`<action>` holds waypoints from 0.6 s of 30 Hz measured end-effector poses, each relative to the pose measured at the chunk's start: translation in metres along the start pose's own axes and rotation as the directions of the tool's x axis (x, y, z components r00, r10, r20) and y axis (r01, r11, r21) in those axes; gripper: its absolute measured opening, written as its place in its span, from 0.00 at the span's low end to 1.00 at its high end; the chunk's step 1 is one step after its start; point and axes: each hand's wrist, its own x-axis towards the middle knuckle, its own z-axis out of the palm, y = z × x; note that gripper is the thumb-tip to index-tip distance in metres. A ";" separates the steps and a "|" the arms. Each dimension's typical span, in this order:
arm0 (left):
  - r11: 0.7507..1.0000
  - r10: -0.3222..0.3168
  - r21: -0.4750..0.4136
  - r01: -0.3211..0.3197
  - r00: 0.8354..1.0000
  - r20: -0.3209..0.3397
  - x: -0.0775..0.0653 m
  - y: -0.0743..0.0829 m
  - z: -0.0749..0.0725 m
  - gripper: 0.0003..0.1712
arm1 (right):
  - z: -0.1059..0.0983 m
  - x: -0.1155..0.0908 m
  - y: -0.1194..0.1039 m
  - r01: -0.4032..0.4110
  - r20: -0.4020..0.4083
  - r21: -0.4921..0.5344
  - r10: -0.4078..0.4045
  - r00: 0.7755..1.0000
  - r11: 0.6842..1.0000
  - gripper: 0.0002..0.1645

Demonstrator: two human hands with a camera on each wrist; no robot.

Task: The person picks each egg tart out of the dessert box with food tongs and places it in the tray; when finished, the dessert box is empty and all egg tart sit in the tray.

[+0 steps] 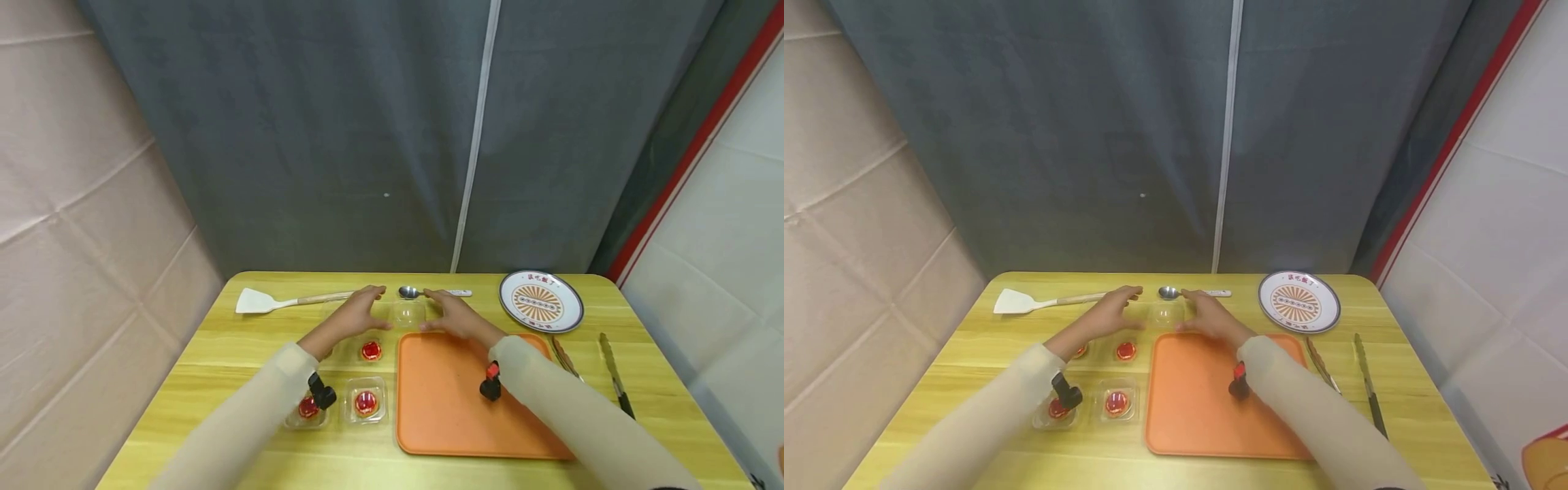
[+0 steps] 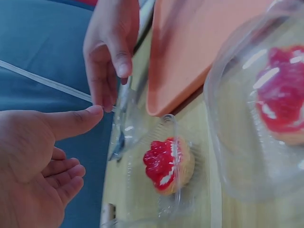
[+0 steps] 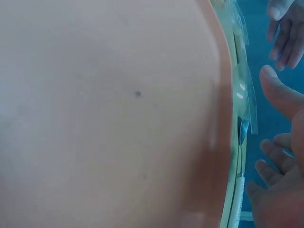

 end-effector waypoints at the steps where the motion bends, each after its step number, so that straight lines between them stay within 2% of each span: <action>1: 1.000 0.003 -0.001 -0.003 1.000 -0.003 -0.006 0.000 -0.003 0.51 | 0.000 -0.002 -0.001 0.005 -0.005 0.002 -0.005 1.000 1.000 0.54; 10: 0.999 0.034 -0.021 -0.036 0.998 -0.059 -0.069 0.004 -0.026 0.52 | 0.007 -0.018 -0.015 0.034 -0.044 0.013 -0.033 0.998 0.999 0.58; 18: 1.000 -0.006 -0.016 0.004 0.996 -0.091 -0.132 -0.009 -0.030 0.52 | 0.017 -0.029 -0.036 0.107 -0.028 0.005 -0.107 0.994 0.994 0.57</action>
